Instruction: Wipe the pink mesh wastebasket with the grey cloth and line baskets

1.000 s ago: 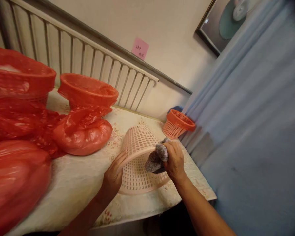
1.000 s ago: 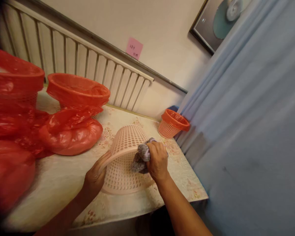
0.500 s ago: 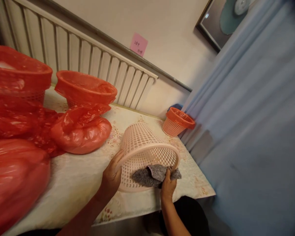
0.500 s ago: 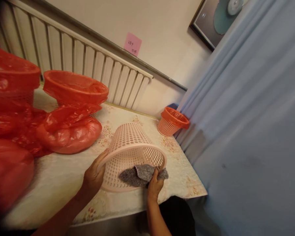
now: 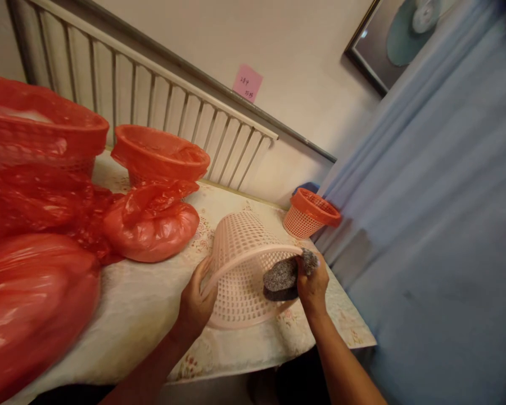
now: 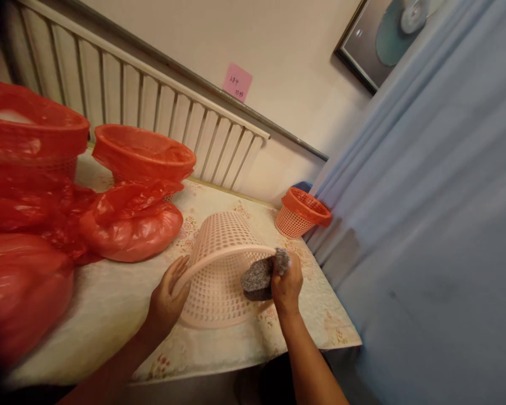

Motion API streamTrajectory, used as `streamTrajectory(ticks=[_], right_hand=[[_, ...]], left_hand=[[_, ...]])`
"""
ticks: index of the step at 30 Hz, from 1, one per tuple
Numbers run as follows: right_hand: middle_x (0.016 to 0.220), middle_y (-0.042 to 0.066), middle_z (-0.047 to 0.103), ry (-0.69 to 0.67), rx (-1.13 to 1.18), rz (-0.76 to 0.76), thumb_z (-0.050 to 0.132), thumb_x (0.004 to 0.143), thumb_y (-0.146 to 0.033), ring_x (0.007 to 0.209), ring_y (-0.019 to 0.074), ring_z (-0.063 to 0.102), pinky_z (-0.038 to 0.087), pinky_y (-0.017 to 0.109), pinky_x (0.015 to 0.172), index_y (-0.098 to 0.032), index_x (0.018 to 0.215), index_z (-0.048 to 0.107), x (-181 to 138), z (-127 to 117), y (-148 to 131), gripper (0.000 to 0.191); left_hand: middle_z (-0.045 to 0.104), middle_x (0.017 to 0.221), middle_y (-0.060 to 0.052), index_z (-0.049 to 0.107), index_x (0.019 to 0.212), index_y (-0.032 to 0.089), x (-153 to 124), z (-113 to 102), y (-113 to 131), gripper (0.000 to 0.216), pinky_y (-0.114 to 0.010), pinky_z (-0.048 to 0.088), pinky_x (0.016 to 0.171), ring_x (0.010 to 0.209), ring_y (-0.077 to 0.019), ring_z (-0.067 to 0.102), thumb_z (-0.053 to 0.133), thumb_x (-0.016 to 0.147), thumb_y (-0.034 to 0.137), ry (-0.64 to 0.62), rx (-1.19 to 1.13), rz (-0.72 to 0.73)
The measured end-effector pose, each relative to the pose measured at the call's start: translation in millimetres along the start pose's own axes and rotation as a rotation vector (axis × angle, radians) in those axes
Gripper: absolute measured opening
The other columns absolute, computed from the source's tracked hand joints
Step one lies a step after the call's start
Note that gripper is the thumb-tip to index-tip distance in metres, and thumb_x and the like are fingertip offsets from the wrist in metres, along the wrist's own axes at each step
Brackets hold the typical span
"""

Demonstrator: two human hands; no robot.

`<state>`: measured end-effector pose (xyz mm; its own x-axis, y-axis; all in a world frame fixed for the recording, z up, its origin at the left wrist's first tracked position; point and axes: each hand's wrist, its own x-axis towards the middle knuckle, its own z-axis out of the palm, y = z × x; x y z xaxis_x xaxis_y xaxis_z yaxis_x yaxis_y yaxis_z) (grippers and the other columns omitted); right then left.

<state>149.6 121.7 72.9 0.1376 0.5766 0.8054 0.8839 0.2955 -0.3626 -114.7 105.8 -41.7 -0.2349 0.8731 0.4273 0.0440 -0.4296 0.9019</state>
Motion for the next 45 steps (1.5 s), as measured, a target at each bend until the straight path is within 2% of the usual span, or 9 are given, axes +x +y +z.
streamTrajectory(ticks=[2, 5, 10, 16, 23, 30, 35, 40, 45], right_hand=[[0.102, 0.012, 0.064, -0.073, -0.072, -0.328, 0.047, 0.088, -0.024, 0.1, 0.0246, 0.055, 0.043, 0.041, 0.09, -0.018, 0.103, 0.061, 17.7, -4.9, -26.3, 0.021], [0.105, 0.013, 0.061, -0.173, -0.145, -0.584, 0.049, 0.085, -0.017, 0.096, 0.0252, 0.053, 0.043, 0.04, 0.084, -0.017, 0.104, 0.059, 29.6, -2.4, -62.0, 0.022], [0.106, 0.011, 0.06, -0.27, -0.179, -0.633, 0.05, 0.081, -0.013, 0.093, 0.0254, 0.05, 0.04, 0.04, 0.081, -0.018, 0.105, 0.058, 32.6, 8.1, -83.9, 0.026], [0.106, 0.01, 0.059, -0.305, -0.093, -0.595, 0.048, 0.084, -0.015, 0.097, 0.0249, 0.051, 0.042, 0.04, 0.084, -0.018, 0.107, 0.056, 34.0, 1.7, -65.4, 0.025], [0.102, 0.01, 0.061, -0.031, 0.007, -0.321, 0.043, 0.092, -0.026, 0.101, 0.0234, 0.055, 0.044, 0.042, 0.092, -0.02, 0.105, 0.057, 11.1, 8.1, -22.3, 0.021], [0.115, 0.018, 0.065, 0.138, 0.154, 0.473, 0.052, 0.083, -0.051, 0.113, 0.0277, 0.058, 0.041, 0.039, 0.099, -0.011, 0.107, 0.064, -39.0, 32.3, 18.7, 0.048], [0.102, 0.022, 0.069, 0.147, 0.156, 0.758, 0.048, 0.081, -0.056, 0.099, 0.0315, 0.065, 0.05, 0.038, 0.081, -0.003, 0.105, 0.065, -104.4, 55.4, 24.3, 0.061], [0.085, 0.014, 0.074, 0.06, 0.205, 0.868, 0.046, 0.081, -0.056, 0.076, 0.0255, 0.07, 0.053, 0.033, 0.063, -0.008, 0.094, 0.068, -148.9, 72.5, 18.3, 0.054], [0.092, 0.016, 0.073, 0.072, 0.161, 0.77, 0.054, 0.075, -0.056, 0.091, 0.0292, 0.068, 0.052, 0.036, 0.075, -0.007, 0.095, 0.068, -102.6, 59.0, 27.9, 0.055]], left_hand=[[0.053, 0.14, -0.016, 0.041, 0.14, 0.015, -1.0, -1.5, 2.5, 0.057, -0.048, 0.045, 0.107, 0.129, -0.0288, 0.052, 0.053, 0.084, 0.021, -0.021, 0.057, 0.043], [0.054, 0.139, -0.015, 0.042, 0.14, 0.015, -0.3, -6.3, 6.0, 0.058, -0.049, 0.042, 0.109, 0.129, -0.0287, 0.052, 0.053, 0.084, 0.019, -0.023, 0.142, 0.136], [0.056, 0.138, -0.011, 0.048, 0.137, 0.019, 5.7, -11.9, 3.0, 0.053, -0.045, 0.039, 0.112, 0.13, -0.0255, 0.052, 0.048, 0.084, 0.013, 0.037, 0.196, 0.258], [0.054, 0.142, -0.008, 0.044, 0.142, 0.023, 4.9, -6.9, 0.5, 0.059, -0.044, 0.037, 0.115, 0.133, -0.0234, 0.049, 0.044, 0.084, 0.009, -0.014, 0.185, 0.276], [0.053, 0.142, -0.008, 0.043, 0.142, 0.022, 2.2, -6.1, 2.4, 0.061, -0.044, 0.037, 0.115, 0.133, -0.0228, 0.049, 0.043, 0.083, 0.007, -0.011, 0.18, 0.271], [0.054, 0.142, -0.006, 0.043, 0.142, 0.023, 2.1, -5.0, 1.3, 0.061, -0.043, 0.037, 0.115, 0.132, -0.0224, 0.049, 0.044, 0.083, 0.007, 0.004, 0.161, 0.265], [0.054, 0.141, -0.007, 0.044, 0.142, 0.021, 2.4, -4.5, 3.2, 0.06, -0.043, 0.036, 0.115, 0.132, -0.0222, 0.049, 0.043, 0.083, 0.007, 0.018, 0.151, 0.234], [0.055, 0.14, -0.007, 0.047, 0.139, 0.021, 0.4, -4.6, 3.5, 0.057, -0.043, 0.036, 0.115, 0.131, -0.022, 0.05, 0.044, 0.083, 0.008, 0.037, 0.144, 0.191], [0.057, 0.137, -0.011, 0.047, 0.138, 0.018, 1.8, -6.6, 3.6, 0.053, -0.045, 0.04, 0.112, 0.128, -0.0246, 0.053, 0.048, 0.085, 0.015, 0.086, 0.142, 0.086]])
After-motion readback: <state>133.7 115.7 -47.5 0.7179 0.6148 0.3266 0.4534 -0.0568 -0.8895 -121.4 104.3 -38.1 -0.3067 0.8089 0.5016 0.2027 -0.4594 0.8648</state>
